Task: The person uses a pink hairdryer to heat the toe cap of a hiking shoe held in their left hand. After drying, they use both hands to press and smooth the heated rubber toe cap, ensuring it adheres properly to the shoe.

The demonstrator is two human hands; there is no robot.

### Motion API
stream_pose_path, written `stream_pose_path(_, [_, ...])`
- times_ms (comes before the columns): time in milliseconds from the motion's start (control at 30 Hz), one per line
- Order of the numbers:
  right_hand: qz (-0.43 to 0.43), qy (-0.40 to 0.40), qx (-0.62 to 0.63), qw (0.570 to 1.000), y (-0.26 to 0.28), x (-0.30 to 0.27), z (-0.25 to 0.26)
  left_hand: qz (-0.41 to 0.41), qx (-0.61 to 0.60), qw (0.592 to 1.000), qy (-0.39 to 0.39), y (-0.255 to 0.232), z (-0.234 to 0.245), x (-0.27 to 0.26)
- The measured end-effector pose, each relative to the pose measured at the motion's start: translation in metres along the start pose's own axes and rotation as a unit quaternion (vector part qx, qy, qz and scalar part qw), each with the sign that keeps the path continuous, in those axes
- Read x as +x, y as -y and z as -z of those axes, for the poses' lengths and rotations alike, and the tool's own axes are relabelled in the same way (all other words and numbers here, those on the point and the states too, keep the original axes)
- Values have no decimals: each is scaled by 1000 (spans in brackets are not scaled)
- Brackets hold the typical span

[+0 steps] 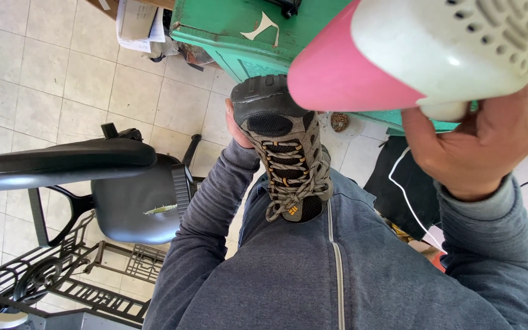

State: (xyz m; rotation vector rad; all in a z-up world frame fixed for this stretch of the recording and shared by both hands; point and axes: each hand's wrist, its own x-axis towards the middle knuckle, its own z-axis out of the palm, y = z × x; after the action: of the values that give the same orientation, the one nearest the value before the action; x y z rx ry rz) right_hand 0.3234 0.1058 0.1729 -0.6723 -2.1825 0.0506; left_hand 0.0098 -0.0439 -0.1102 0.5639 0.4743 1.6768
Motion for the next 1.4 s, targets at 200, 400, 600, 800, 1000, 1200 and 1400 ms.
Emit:
stream_pose_path(200, [19,-19,25,999,14,10,-10,3,-1,1000,4,-4,-5,0])
stream_pose_path(400, [11,1,39,999,13,14,-11,-2,0,1000,2,-7,-7,-1])
stream_pose_path(600, [12,-12,39,999,19,16,-11,1,-3,1000,9,-5,-11,2])
stream_pose_path(800, [-56,22,-10,998,4,-4,-6,-13,-5,1000,-1,-5,-11,-7])
stream_pose_path(1000, [-59,20,-19,998,7,-3,-6,-9,-5,1000,6,-6,-11,-2])
stream_pose_path(1200, [-44,5,-1,999,12,-2,-8,-12,-4,1000,7,2,-92,62])
stream_pose_path(1400, [-31,9,-27,999,2,-4,-1,-36,-5,999,0,-1,-98,64])
